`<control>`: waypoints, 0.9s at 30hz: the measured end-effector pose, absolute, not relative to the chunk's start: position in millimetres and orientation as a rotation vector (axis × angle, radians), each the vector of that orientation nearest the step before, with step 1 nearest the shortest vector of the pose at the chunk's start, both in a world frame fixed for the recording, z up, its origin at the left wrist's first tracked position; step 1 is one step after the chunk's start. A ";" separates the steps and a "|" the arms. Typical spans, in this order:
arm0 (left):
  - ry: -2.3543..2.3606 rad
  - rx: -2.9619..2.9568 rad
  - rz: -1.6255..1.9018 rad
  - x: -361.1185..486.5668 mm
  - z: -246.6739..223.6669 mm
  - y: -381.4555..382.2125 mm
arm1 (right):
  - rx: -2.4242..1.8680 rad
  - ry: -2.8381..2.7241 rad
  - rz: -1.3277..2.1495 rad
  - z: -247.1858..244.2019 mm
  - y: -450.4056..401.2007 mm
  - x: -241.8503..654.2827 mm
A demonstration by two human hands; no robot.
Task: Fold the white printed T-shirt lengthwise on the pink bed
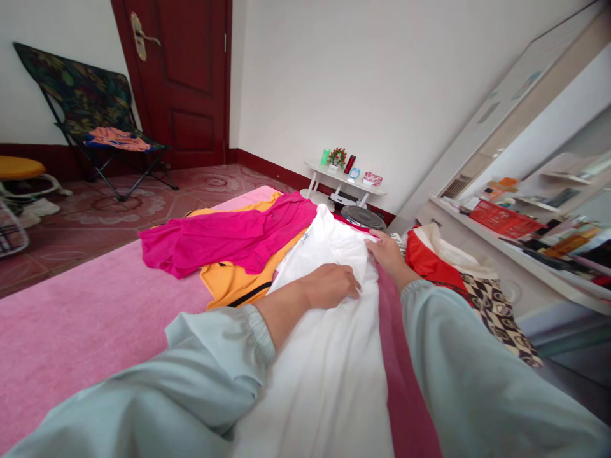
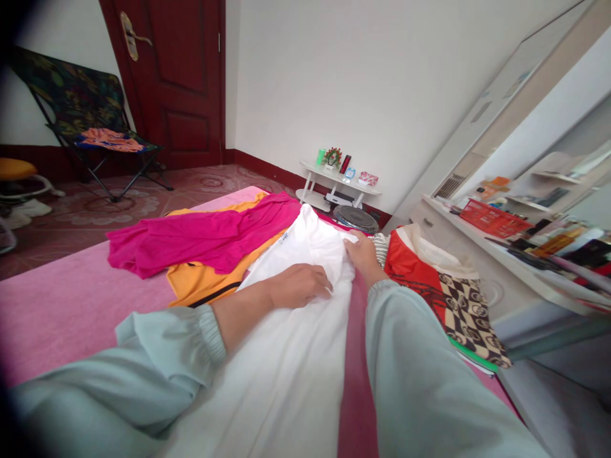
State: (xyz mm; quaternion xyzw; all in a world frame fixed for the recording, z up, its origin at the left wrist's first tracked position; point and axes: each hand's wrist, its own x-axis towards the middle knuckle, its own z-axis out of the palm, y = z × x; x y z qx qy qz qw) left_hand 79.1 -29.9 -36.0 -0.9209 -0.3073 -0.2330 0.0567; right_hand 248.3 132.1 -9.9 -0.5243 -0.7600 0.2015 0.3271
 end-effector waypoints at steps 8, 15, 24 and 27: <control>-1.037 -2.801 -0.694 81.4 -33.7 -34.2 | -1.448 -2.195 0.749 -0.7 124.6 249.3; -1.310 -2.715 -0.868 82.1 -37.7 -32.0 | -1.515 -1.959 0.683 25.8 124.0 249.4; -1.355 -2.693 -0.821 77.5 -39.1 -31.2 | -1.513 -2.112 0.745 13.5 109.3 226.7; -1.363 -2.687 -0.828 79.3 -38.4 -31.6 | -1.489 -2.135 0.727 11.4 110.4 227.1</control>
